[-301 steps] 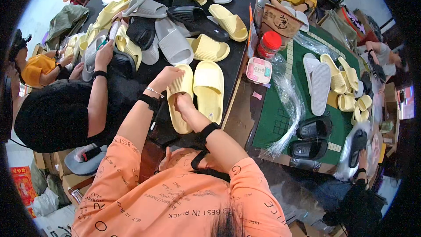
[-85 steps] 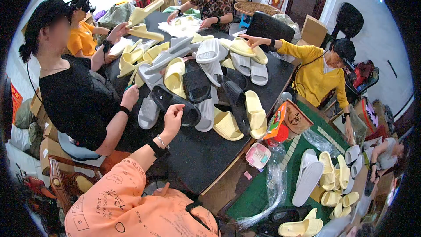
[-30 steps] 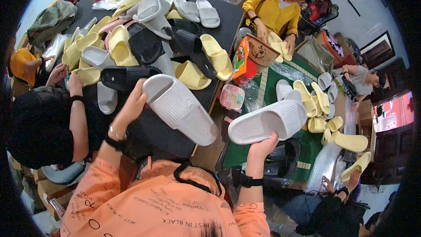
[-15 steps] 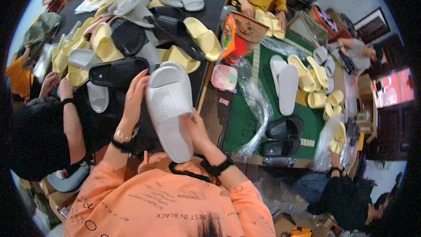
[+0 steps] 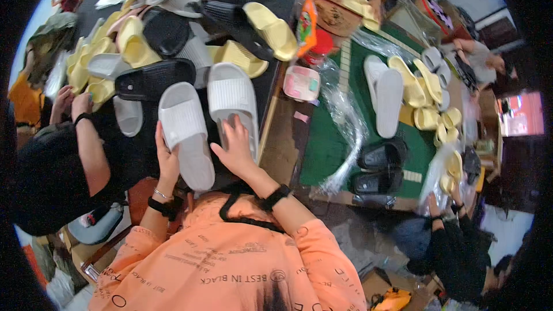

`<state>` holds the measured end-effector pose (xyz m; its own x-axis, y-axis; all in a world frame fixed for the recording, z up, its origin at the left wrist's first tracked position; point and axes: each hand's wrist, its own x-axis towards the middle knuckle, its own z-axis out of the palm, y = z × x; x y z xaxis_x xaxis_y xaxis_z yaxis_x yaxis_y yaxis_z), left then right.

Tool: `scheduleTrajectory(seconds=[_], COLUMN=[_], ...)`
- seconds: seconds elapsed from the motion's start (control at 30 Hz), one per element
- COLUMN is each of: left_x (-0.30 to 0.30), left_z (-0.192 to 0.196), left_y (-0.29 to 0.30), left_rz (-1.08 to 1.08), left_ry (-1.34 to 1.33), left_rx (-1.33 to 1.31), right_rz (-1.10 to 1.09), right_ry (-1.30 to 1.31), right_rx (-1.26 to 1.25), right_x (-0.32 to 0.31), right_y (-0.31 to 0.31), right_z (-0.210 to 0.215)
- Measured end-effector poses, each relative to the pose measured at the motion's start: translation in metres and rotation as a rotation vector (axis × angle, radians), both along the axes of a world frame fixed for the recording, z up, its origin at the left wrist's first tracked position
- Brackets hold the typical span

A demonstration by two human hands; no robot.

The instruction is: Inspecting and trimming excess material from freshly manufactured slippers in a workshop.

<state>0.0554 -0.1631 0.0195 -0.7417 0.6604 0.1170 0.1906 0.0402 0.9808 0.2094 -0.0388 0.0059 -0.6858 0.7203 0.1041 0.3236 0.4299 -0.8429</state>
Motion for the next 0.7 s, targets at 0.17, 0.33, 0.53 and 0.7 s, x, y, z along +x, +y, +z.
scheduleTrajectory(seconds=[0.17,0.33,0.53,0.7], left_x=[0.001,-0.002,-0.001,0.005], left_z=[-0.005,-0.021,-0.033,-0.024], left_y=[0.038,0.065,0.060,0.041], left_rz=[0.003,-0.033,0.008,0.124], left_ry=[0.115,0.115,0.112,0.044], left_rx=[-0.072,-0.121,-0.135,-0.275], right_rz=[0.041,-0.315,-0.128,0.050], right_ry=[0.077,-0.275,-0.550,-0.502], right_rx=[-0.020,0.244,0.154,0.266], right_x=[0.047,0.187,0.241,0.181], right_y=[0.022,0.079,0.051,0.028], right_z=[0.022,-0.015,-0.052,-0.066])
